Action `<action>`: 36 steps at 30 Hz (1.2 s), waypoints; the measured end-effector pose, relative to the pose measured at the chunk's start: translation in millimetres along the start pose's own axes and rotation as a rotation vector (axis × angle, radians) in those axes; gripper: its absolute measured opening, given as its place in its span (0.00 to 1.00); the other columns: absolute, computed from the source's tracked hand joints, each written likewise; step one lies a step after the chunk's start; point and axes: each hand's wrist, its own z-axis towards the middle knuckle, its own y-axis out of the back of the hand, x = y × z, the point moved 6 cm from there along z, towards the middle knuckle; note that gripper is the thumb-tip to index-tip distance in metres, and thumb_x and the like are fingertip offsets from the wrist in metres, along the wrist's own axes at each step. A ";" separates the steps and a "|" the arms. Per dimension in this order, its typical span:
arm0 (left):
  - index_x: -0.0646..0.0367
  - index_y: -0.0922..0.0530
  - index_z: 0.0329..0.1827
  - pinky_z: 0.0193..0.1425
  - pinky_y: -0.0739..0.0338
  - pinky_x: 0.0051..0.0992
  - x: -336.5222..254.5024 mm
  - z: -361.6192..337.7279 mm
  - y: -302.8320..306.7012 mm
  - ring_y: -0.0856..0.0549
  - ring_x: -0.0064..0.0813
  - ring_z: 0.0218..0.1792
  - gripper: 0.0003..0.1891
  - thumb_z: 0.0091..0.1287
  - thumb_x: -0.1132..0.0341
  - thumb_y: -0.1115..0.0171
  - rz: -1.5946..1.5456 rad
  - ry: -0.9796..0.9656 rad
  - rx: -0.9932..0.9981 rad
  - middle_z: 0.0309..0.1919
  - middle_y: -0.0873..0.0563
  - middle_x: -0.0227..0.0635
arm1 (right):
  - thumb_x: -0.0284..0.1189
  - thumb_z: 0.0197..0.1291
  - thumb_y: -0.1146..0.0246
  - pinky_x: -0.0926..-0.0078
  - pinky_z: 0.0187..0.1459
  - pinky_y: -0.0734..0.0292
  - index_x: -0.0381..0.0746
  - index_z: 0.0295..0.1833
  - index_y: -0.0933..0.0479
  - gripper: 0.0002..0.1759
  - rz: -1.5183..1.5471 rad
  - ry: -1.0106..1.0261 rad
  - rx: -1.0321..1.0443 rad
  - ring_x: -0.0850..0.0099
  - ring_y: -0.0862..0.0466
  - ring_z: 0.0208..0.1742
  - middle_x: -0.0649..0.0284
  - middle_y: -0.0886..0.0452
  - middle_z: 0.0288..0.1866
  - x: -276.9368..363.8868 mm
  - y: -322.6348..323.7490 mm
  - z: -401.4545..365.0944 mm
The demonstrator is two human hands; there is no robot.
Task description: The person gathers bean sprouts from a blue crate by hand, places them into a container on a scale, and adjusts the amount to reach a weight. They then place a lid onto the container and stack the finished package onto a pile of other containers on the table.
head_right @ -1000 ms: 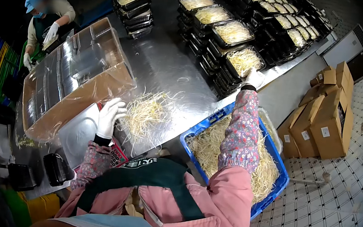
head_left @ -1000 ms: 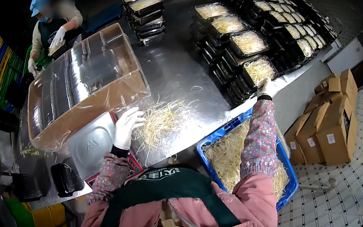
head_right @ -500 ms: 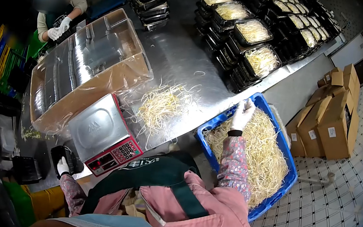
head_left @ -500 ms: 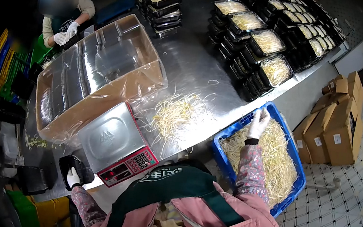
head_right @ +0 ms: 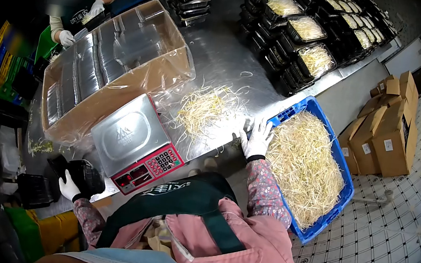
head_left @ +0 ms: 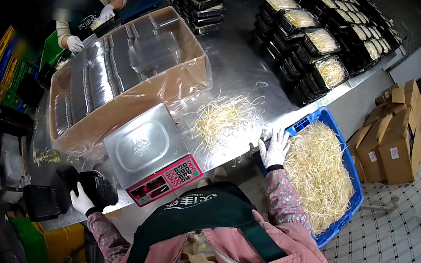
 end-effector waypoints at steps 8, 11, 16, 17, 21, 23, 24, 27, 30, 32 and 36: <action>0.70 0.22 0.50 0.56 0.24 0.29 -333.0 -152.5 -51.6 0.18 0.29 0.49 0.10 0.76 0.69 0.41 -0.858 -0.422 0.636 0.46 0.15 0.39 | 0.49 0.61 0.34 0.40 0.77 0.54 0.46 0.81 0.46 0.48 0.120 0.038 -0.180 0.44 0.49 0.82 0.53 0.44 0.82 2.6 3.8 -0.6; 0.59 0.20 0.53 0.58 0.22 0.35 -429.6 -283.6 -68.4 0.15 0.41 0.51 0.13 0.67 0.76 0.44 -0.834 -1.215 0.949 0.46 0.15 0.43 | 0.43 0.60 0.32 0.43 0.77 0.50 0.44 0.81 0.44 0.47 0.189 0.075 -0.275 0.44 0.47 0.82 0.50 0.43 0.81 30.4 22.9 -23.3; 0.56 0.18 0.51 0.54 0.21 0.40 -466.0 -420.0 -168.5 0.15 0.46 0.49 0.13 0.65 0.73 0.41 -0.526 -1.664 1.030 0.46 0.14 0.43 | 0.38 0.60 0.32 0.52 0.75 0.42 0.45 0.80 0.42 0.44 0.438 0.383 -0.079 0.46 0.41 0.80 0.49 0.42 0.80 63.1 54.7 -90.8; 0.55 0.18 0.51 0.53 0.20 0.41 -465.8 -434.0 -198.3 0.15 0.47 0.48 0.13 0.64 0.72 0.40 -0.503 -1.701 1.012 0.46 0.14 0.43 | 0.38 0.60 0.32 0.53 0.75 0.41 0.45 0.79 0.41 0.43 0.443 0.404 -0.063 0.47 0.40 0.79 0.49 0.42 0.80 55.0 59.4 -102.7; 0.50 0.18 0.57 0.68 0.30 0.49 -469.0 -456.6 -262.3 0.20 0.43 0.60 0.20 0.60 0.67 0.32 -0.162 -1.772 1.031 0.53 0.14 0.36 | 0.33 0.59 0.31 0.56 0.75 0.37 0.40 0.72 0.31 0.35 0.440 0.109 -0.226 0.50 0.31 0.74 0.49 0.27 0.71 -52.7 127.4 -148.7; 0.52 0.29 0.72 0.79 0.41 0.48 -490.9 -464.6 -202.8 0.31 0.46 0.73 0.37 0.58 0.61 0.26 -0.140 -1.782 0.900 0.68 0.24 0.40 | 0.34 0.60 0.30 0.59 0.75 0.36 0.39 0.72 0.31 0.36 0.350 -0.095 -0.391 0.53 0.28 0.73 0.50 0.27 0.71 -139.7 148.0 -184.3; 0.53 0.30 0.73 0.78 0.40 0.46 -496.4 -468.9 -189.6 0.30 0.47 0.72 0.38 0.57 0.61 0.26 -0.334 -1.716 0.972 0.68 0.24 0.42 | 0.36 0.60 0.30 0.60 0.75 0.36 0.39 0.73 0.31 0.36 0.333 -0.222 -0.455 0.54 0.29 0.73 0.51 0.27 0.71 -182.9 160.4 -202.8; 0.59 0.31 0.74 0.75 0.33 0.36 -507.4 -498.4 -140.6 0.26 0.43 0.70 0.39 0.59 0.63 0.25 -0.694 -1.439 1.325 0.68 0.25 0.47 | 0.41 0.60 0.27 0.62 0.74 0.36 0.40 0.75 0.33 0.40 0.312 -0.564 -0.557 0.56 0.30 0.74 0.51 0.28 0.72 -294.0 190.7 -245.2; 0.62 0.31 0.73 0.76 0.34 0.33 -494.0 -564.2 -107.0 0.26 0.39 0.70 0.37 0.61 0.63 0.25 -0.718 -1.277 1.619 0.69 0.25 0.45 | 0.47 0.54 0.24 0.63 0.77 0.43 0.38 0.77 0.37 0.49 0.151 -0.649 -0.329 0.54 0.38 0.79 0.49 0.33 0.76 -370.4 195.1 -245.9; 0.62 0.32 0.74 0.77 0.36 0.34 -480.8 -611.2 -86.5 0.28 0.40 0.72 0.38 0.62 0.60 0.26 -0.651 -1.401 1.682 0.71 0.27 0.47 | 0.51 0.49 0.23 0.63 0.78 0.44 0.35 0.77 0.40 0.56 0.089 -0.617 -0.190 0.53 0.40 0.80 0.47 0.36 0.77 -399.8 193.3 -226.9; 0.58 0.32 0.75 0.77 0.37 0.34 -466.4 -682.9 -32.1 0.29 0.40 0.73 0.38 0.62 0.62 0.27 -0.512 -1.587 1.783 0.71 0.27 0.47 | 0.60 0.40 0.21 0.61 0.79 0.47 0.31 0.78 0.43 0.67 0.081 -0.549 0.079 0.49 0.44 0.82 0.42 0.41 0.79 -438.4 185.5 -169.8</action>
